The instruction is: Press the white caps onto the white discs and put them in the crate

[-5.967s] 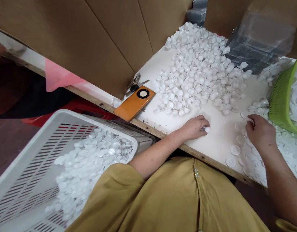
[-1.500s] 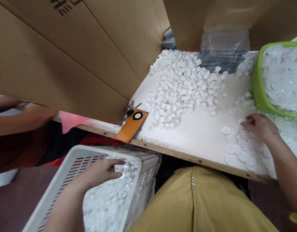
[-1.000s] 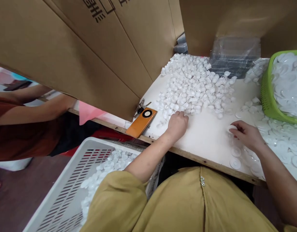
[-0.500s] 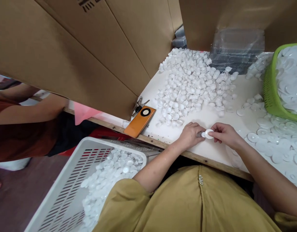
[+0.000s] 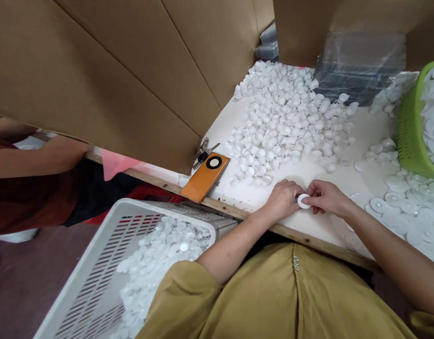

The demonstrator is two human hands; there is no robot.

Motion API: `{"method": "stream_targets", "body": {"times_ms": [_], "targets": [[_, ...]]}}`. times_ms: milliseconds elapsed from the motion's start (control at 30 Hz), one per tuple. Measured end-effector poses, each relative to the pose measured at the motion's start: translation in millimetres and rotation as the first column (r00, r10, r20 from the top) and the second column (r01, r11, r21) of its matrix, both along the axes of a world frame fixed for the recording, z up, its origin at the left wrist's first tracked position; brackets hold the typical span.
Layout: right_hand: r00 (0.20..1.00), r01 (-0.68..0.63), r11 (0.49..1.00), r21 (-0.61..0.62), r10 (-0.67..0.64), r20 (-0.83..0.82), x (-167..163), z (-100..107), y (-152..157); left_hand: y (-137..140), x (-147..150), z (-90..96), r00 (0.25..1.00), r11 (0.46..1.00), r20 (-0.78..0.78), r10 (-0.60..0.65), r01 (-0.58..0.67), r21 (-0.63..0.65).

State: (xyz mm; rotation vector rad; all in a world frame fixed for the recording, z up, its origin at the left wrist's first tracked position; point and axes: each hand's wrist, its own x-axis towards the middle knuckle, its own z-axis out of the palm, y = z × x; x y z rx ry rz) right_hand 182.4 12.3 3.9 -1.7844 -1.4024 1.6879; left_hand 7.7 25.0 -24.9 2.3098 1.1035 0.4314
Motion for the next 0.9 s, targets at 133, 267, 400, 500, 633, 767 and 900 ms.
{"method": "stream_targets", "body": {"times_ms": [133, 267, 400, 500, 633, 767, 900], "targets": [[1.000, 0.004, 1.000, -0.001, -0.004, -0.010, 1.0, -2.6, 0.0, 0.9, -1.5, 2.0, 1.000, 0.999, -0.020, -0.021, 0.020, -0.026], [0.997, -0.073, 0.997, 0.008, 0.073, 0.035, 1.4, 0.3, 0.1, 5.4, -7.4, 12.4, 0.997, 0.990, 0.002, -0.080, 0.080, -0.112], [0.997, -0.067, 0.996, -0.064, 0.069, 0.030, -1.2, 4.0, 0.9, 13.8, -11.3, 25.9, 0.985, 0.952, 0.021, -0.170, 0.169, -0.255], [0.998, -0.058, 0.993, -0.107, 0.057, -0.020, -2.9, 3.8, 2.9, 19.9, -7.4, 31.5, 0.980, 0.943, -0.113, -0.162, 0.119, -0.312], [0.995, -0.096, 0.982, -0.165, 0.090, -0.041, -2.9, 4.1, 10.6, 28.4, -1.5, 37.7, 0.944, 0.911, -0.207, -0.258, 0.167, -0.378], [0.990, -0.132, 0.974, -0.185, 0.138, 0.020, -5.4, 5.8, 18.8, 36.3, 2.2, 42.3, 0.914, 0.885, -0.227, -0.336, 0.224, -0.408], [0.992, -0.112, 0.984, -0.141, 0.118, 0.036, -8.0, 2.9, 12.0, 33.5, 8.1, 41.7, 0.933, 0.886, -0.195, -0.304, 0.201, -0.417]]}}
